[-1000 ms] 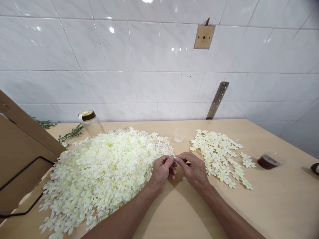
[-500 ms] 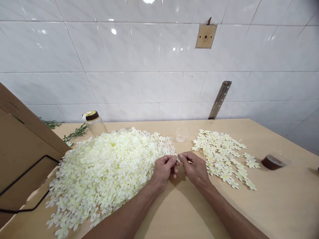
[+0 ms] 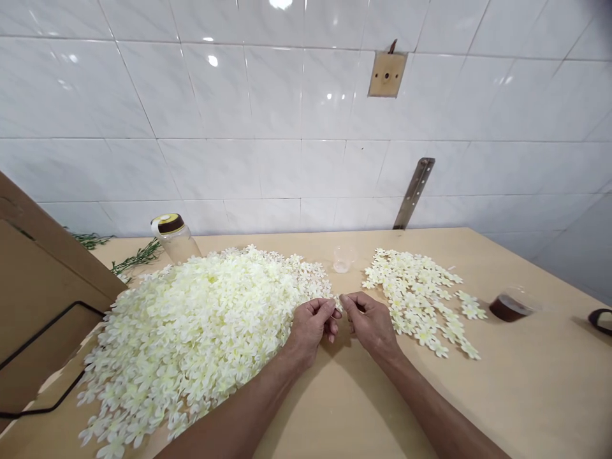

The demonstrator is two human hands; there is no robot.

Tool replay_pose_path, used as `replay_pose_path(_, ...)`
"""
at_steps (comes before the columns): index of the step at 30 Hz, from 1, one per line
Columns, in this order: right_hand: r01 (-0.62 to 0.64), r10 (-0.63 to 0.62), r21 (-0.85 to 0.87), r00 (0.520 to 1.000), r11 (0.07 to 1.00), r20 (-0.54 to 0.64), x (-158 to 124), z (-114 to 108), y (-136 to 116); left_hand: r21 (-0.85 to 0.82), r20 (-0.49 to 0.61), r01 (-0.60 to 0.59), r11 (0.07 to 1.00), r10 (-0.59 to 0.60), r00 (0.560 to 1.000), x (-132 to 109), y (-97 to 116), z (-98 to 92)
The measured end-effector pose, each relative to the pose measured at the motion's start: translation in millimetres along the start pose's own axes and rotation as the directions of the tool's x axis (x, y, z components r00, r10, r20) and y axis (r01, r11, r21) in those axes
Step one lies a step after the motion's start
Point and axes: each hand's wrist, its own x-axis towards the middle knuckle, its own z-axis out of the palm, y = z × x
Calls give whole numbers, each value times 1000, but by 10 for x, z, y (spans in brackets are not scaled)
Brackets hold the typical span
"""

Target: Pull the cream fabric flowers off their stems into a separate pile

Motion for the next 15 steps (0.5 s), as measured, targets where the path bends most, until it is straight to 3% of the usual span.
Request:
replay_pose_path(4,-39,39,26,999,999,7,7,-6,-11,13,-17,-1,1000,1,1000,2,-17,10)
replay_pose_path(9,-164,154,188,986,968,68,41,-2,30,59,-32,-12,998,14,999,4,-42,20)
replay_pose_path(15,-324,276,510,946,797,169,101,1,78,84,-26,-31,996,33,999,21,-89,11)
